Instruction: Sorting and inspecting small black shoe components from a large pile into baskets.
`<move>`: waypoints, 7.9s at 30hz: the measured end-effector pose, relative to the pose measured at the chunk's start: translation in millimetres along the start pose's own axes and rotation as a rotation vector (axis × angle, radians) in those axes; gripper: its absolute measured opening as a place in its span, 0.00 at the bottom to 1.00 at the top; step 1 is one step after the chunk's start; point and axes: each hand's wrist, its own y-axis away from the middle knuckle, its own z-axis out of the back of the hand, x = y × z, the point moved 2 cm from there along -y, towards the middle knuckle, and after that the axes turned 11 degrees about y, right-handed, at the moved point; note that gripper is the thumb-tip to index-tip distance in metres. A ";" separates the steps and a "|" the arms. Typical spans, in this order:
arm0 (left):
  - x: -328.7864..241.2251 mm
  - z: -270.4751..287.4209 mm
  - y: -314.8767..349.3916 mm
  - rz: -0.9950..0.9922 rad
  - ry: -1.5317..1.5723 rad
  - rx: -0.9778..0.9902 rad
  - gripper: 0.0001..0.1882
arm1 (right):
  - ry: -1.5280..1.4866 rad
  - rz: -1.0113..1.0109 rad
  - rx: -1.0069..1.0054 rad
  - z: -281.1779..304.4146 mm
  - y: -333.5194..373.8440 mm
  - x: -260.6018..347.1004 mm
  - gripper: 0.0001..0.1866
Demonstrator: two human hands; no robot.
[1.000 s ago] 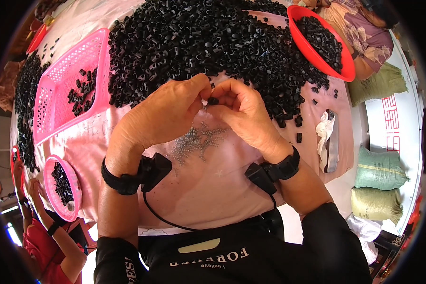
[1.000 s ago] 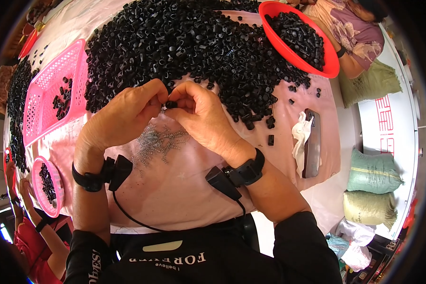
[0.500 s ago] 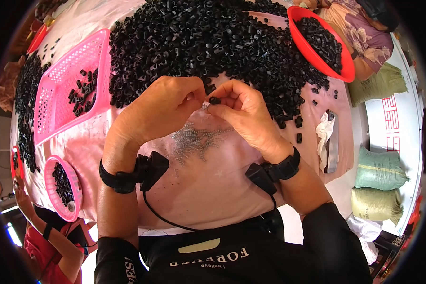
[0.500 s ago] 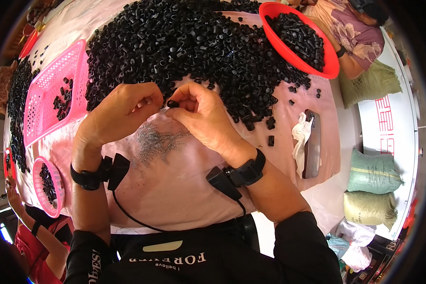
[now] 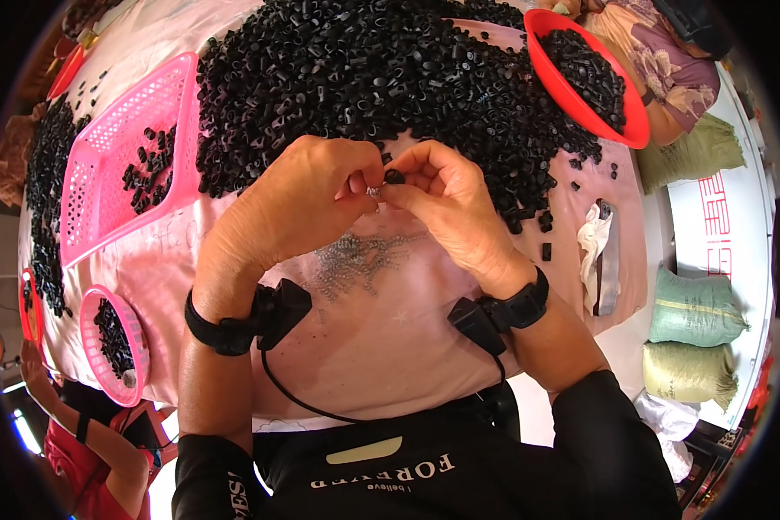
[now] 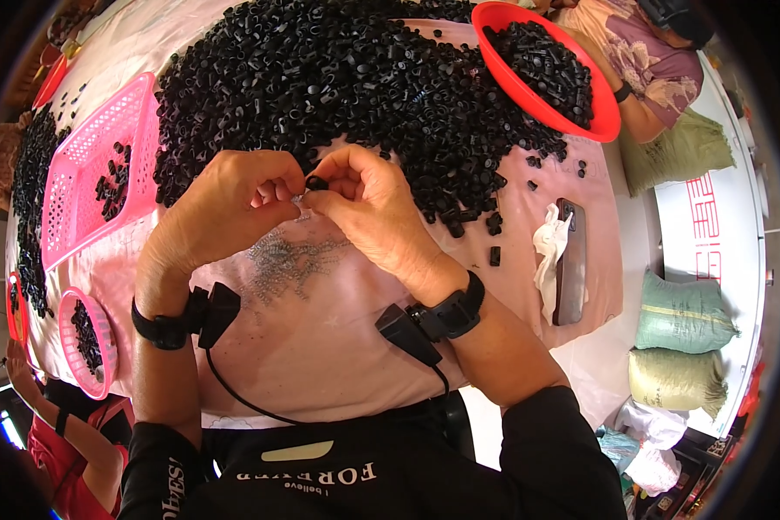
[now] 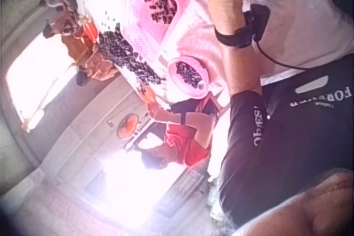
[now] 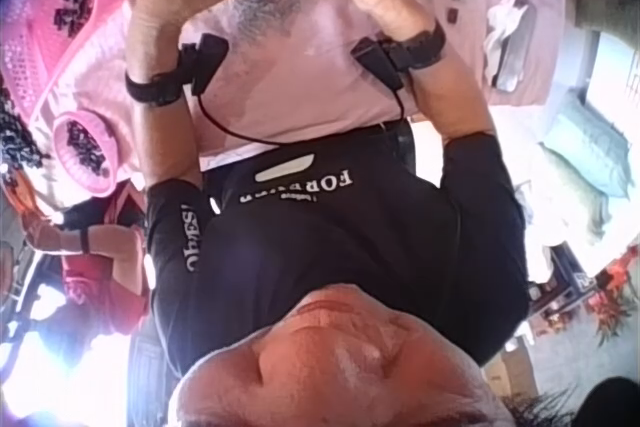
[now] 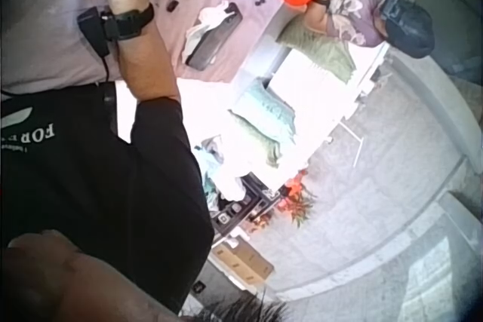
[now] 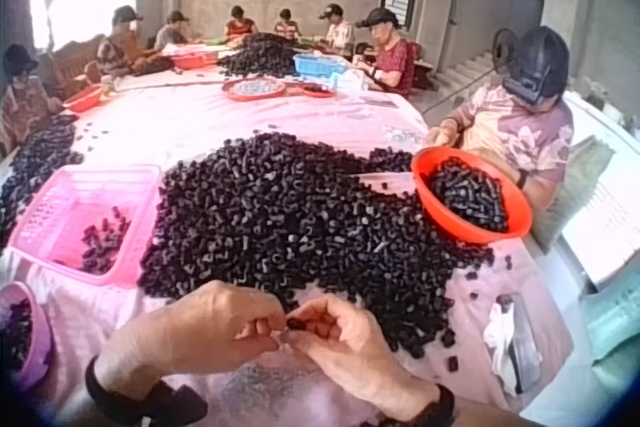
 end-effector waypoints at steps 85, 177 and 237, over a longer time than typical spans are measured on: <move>-4.5 -6.2 -3.3 -0.190 -0.068 -0.234 0.03 | 0.152 -0.009 -0.002 -3.7 3.9 6.3 0.18; -10.7 -30.0 -8.4 -0.303 -0.290 -0.318 0.22 | -0.121 -0.010 -0.129 5.3 1.3 -2.1 0.11; 15.5 -5.8 -5.3 -0.087 -0.323 -0.419 0.10 | 0.199 0.061 -0.328 11.9 2.5 -0.3 0.14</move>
